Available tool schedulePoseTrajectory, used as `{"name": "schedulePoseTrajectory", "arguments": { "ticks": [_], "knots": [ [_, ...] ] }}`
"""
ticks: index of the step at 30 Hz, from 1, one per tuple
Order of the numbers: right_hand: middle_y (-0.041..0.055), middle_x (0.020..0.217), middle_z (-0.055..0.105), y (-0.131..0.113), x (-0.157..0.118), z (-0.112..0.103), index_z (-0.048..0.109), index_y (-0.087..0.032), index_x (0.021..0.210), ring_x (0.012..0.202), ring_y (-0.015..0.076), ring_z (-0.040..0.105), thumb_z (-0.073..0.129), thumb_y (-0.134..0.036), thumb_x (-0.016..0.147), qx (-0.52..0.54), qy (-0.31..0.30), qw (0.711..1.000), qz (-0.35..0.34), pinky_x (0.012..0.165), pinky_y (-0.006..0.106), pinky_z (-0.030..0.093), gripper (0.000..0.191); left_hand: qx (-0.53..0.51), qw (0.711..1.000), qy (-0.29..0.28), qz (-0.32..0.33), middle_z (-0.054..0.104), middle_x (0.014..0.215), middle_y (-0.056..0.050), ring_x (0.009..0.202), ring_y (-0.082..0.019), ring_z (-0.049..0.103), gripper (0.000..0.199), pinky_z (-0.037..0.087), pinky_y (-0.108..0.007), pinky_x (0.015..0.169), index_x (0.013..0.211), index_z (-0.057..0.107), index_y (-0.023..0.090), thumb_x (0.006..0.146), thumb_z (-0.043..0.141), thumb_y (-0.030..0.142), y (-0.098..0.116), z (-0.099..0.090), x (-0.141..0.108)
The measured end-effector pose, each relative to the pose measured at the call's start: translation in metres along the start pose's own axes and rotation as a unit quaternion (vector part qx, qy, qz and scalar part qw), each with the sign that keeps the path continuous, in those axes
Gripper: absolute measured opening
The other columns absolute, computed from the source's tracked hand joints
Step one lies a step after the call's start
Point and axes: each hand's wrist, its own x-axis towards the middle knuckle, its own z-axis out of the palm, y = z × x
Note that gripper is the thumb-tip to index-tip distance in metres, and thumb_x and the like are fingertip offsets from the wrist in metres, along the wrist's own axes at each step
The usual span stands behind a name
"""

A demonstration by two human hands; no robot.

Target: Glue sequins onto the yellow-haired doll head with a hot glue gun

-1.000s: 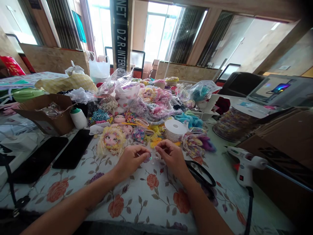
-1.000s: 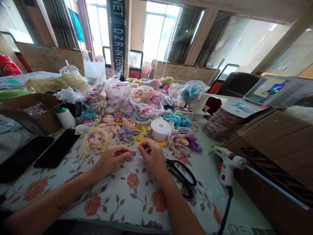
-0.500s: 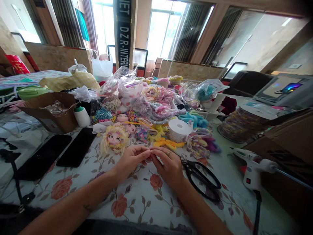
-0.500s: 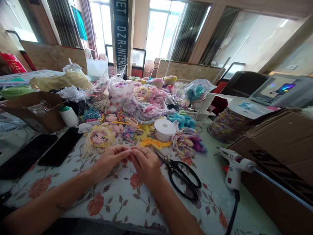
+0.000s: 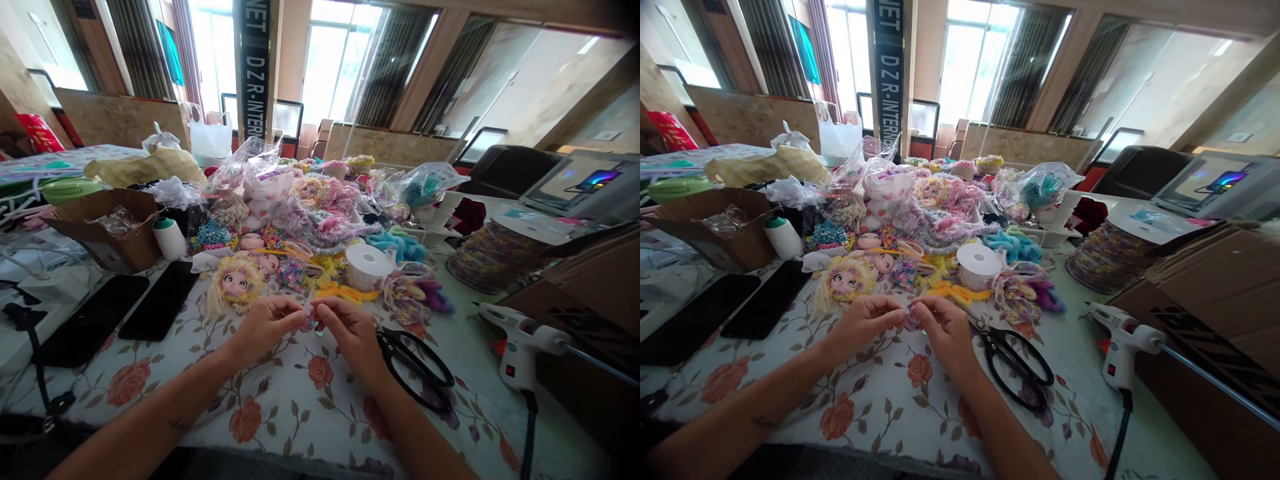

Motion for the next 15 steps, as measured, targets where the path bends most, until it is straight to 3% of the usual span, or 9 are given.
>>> {"name": "schedulePoseTrajectory", "arguments": {
  "ticks": [8, 12, 15],
  "knots": [
    [0.0024, 0.069, 0.062, -0.0007, 0.0011, 0.0021, 0.066, -0.017, 0.074, 0.062, 0.0132, 0.055, 0.062, -0.035, 0.084, -0.01, -0.044, 0.999, -0.025, 0.055, 0.023, 0.044, 0.021, 0.055, 0.998, 0.009, 0.002, 0.069, 0.072, -0.004, 0.064, -0.013, 0.058, 0.023, 0.043, -0.022, 0.057, 0.076, 0.07, 0.014, 0.08, 0.063, 0.036, 0.0008, 0.0026, -0.0013],
    [0.0006, 0.066, 0.058, 0.0025, 0.0014, 0.0031, 0.063, -0.017, 0.072, 0.058, 0.0117, 0.05, 0.064, -0.038, 0.081, 0.002, -0.05, 0.999, 0.003, 0.052, 0.022, 0.041, 0.023, 0.104, 0.993, 0.039, 0.026, 0.066, 0.068, -0.002, 0.06, -0.012, 0.056, 0.016, 0.044, -0.022, 0.057, 0.072, 0.067, 0.015, 0.077, 0.066, 0.031, -0.0034, 0.0036, -0.0001],
    [-0.0002, 0.065, 0.055, 0.0046, 0.0022, 0.0053, 0.062, -0.016, 0.073, 0.056, 0.0109, 0.047, 0.064, -0.043, 0.08, 0.026, -0.054, 0.997, 0.039, 0.05, 0.022, 0.039, 0.027, 0.089, 0.992, 0.078, 0.053, 0.067, 0.083, -0.003, 0.069, -0.014, 0.06, 0.021, 0.049, -0.024, 0.059, 0.084, 0.066, 0.017, 0.069, 0.075, 0.029, -0.0068, 0.0043, 0.0008]
  ]
}}
